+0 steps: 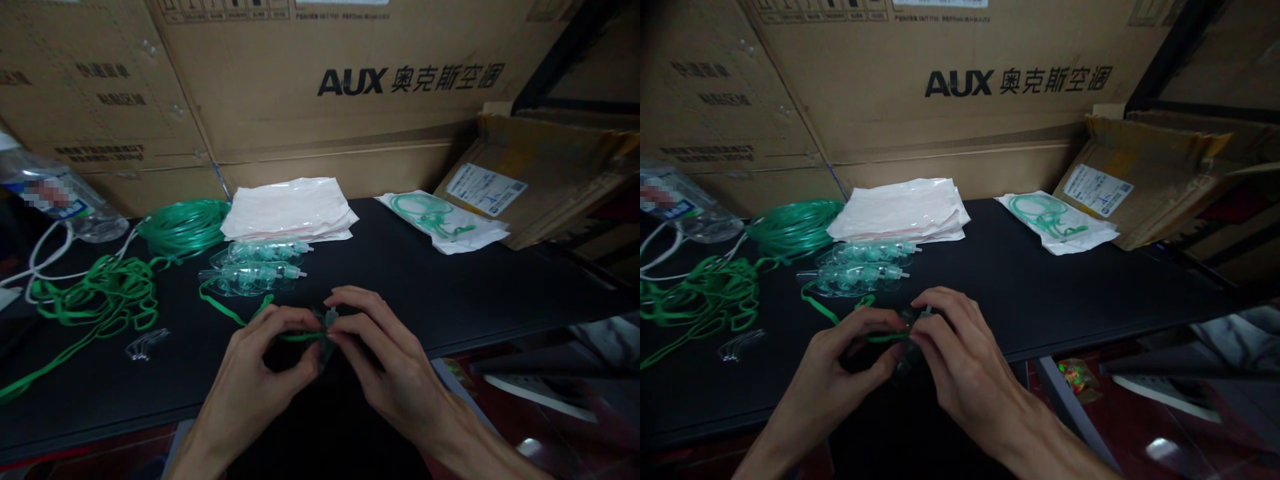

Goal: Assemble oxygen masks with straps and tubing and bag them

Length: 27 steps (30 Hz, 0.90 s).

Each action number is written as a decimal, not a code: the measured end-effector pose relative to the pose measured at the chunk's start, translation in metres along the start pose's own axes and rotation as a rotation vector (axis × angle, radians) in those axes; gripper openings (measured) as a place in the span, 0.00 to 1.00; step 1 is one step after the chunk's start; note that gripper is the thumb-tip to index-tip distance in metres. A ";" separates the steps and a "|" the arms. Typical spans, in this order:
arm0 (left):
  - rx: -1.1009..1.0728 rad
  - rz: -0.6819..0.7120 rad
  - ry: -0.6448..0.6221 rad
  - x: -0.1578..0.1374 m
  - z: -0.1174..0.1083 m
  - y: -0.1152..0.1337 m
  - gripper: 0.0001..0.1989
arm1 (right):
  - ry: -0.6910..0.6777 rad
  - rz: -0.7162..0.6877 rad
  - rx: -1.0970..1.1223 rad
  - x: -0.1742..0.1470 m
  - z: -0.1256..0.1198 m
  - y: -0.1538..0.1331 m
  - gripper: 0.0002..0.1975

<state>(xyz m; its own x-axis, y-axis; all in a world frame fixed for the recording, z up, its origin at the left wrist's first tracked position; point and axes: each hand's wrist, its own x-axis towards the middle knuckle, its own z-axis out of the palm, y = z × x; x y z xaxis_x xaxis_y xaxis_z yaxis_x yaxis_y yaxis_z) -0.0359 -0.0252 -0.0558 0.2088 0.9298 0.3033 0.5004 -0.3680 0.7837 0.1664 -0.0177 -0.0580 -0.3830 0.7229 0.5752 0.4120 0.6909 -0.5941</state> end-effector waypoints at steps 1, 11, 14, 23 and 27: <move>0.003 -0.023 0.002 -0.001 0.000 -0.001 0.10 | 0.007 0.016 -0.012 -0.002 -0.003 0.002 0.10; -0.085 -0.195 -0.050 -0.003 -0.003 0.006 0.09 | -0.103 0.018 -0.035 -0.020 -0.018 0.009 0.21; -0.165 -0.258 -0.072 -0.004 0.001 0.009 0.13 | -0.242 -0.133 -0.146 -0.020 -0.008 0.012 0.34; 0.243 -0.089 0.176 -0.019 -0.046 -0.003 0.13 | -0.182 -0.140 -0.145 -0.023 0.000 0.029 0.30; 0.505 -0.042 0.251 -0.050 -0.099 -0.042 0.13 | -0.154 -0.111 -0.065 -0.024 0.001 0.031 0.32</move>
<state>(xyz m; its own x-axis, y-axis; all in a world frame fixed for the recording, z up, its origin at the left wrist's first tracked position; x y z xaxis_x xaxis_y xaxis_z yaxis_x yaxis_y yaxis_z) -0.1506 -0.0553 -0.0498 0.0051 0.8954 0.4453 0.8566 -0.2336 0.4601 0.1870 -0.0134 -0.0907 -0.5487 0.6387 0.5395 0.4109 0.7680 -0.4912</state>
